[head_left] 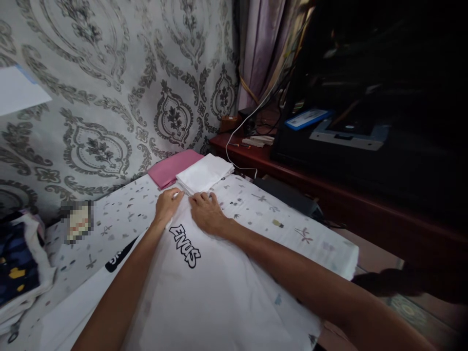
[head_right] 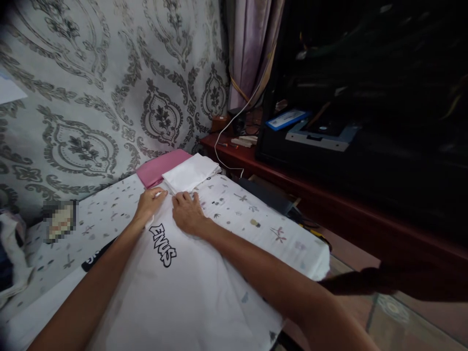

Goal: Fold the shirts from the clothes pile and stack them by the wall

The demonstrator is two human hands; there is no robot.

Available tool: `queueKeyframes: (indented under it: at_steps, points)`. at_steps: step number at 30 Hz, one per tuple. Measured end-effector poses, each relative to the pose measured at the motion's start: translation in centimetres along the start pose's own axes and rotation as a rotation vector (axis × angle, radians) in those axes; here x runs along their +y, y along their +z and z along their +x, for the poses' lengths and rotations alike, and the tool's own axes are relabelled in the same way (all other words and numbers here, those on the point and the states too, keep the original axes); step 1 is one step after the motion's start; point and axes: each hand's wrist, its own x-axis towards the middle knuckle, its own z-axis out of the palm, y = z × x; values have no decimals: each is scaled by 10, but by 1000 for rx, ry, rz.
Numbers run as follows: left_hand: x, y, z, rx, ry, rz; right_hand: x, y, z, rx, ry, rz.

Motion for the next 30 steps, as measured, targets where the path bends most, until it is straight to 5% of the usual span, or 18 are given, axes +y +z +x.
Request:
queueKeyframes:
  at_steps: [17, 30]
  points:
    - [19, -6, -14, -19, 7, 154, -2, -12, -3, -18, 15, 46]
    - [60, -18, -76, -147, 149, 416, 8, -15, 1, -72, 63, 181]
